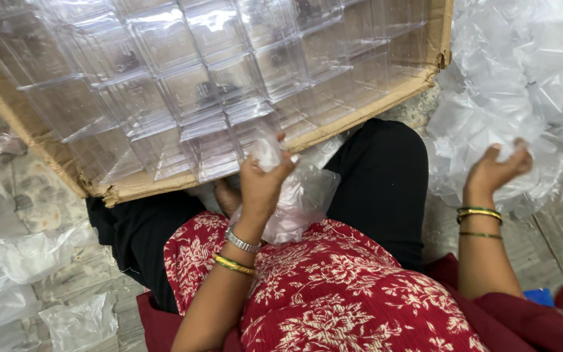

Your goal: The person sits on the floor in front of a cardboard tray holding clear plastic boxes. They take white plastic bags one at a time, open them, and insert each bag into a clear plastic box, pressing the bag down inside and placing the lined box back into the tray.

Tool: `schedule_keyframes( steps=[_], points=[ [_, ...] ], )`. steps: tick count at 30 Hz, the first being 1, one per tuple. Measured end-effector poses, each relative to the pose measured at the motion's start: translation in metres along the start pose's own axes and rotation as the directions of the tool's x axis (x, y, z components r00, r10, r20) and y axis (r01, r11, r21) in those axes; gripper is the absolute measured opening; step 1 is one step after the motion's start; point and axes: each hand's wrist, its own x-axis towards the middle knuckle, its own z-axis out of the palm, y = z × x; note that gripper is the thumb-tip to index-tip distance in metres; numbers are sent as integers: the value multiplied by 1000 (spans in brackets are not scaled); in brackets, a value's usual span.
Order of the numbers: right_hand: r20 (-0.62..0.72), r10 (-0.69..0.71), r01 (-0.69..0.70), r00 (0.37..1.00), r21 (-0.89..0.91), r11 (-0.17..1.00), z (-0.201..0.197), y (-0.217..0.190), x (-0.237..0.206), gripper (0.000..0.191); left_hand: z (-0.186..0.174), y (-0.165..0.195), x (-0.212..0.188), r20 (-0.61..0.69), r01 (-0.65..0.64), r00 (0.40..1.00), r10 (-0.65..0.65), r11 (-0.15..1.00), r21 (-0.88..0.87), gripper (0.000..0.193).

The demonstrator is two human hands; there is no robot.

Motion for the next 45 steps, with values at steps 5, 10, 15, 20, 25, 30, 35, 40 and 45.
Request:
schedule_keyframes(
  steps=[5,10,15,20,25,30,35,40,45],
  points=[
    [415,-34,162,909,-278,947,11,9,20,63,-4,29,-3,51,-77,995,81,993,-85,51],
    [456,-61,224,888,-312,923,17,-33,62,59,-1,66,-10,132,-79,986,104,980,-185,65],
    [535,-227,-113,814,529,841,8,-163,0,7,1,87,-16,200,-82,973,115,982,-169,74],
    [850,-491,-707,188,465,533,-6,-301,-96,34,-1,92,-21,349,-41,929,124,971,-235,81],
    [888,-457,-837,-44,217,502,-25,-349,-118,19,-21,101,-31,177,-37,981,79,973,-230,89],
    [907,-373,-811,192,361,461,-30,-335,-146,15,-46,93,-31,-72,-50,996,44,995,-81,68],
    [919,-383,-787,-88,171,592,-31,-328,-172,29,-57,78,-28,-52,-40,998,35,994,-98,49],
    [836,-540,-623,94,472,623,-27,-336,-169,53,-35,69,-43,27,-25,1000,17,935,354,36],
    [893,-379,-577,241,446,684,-25,-337,-167,13,-34,75,-51,-25,-51,998,62,951,305,33]
  ],
)
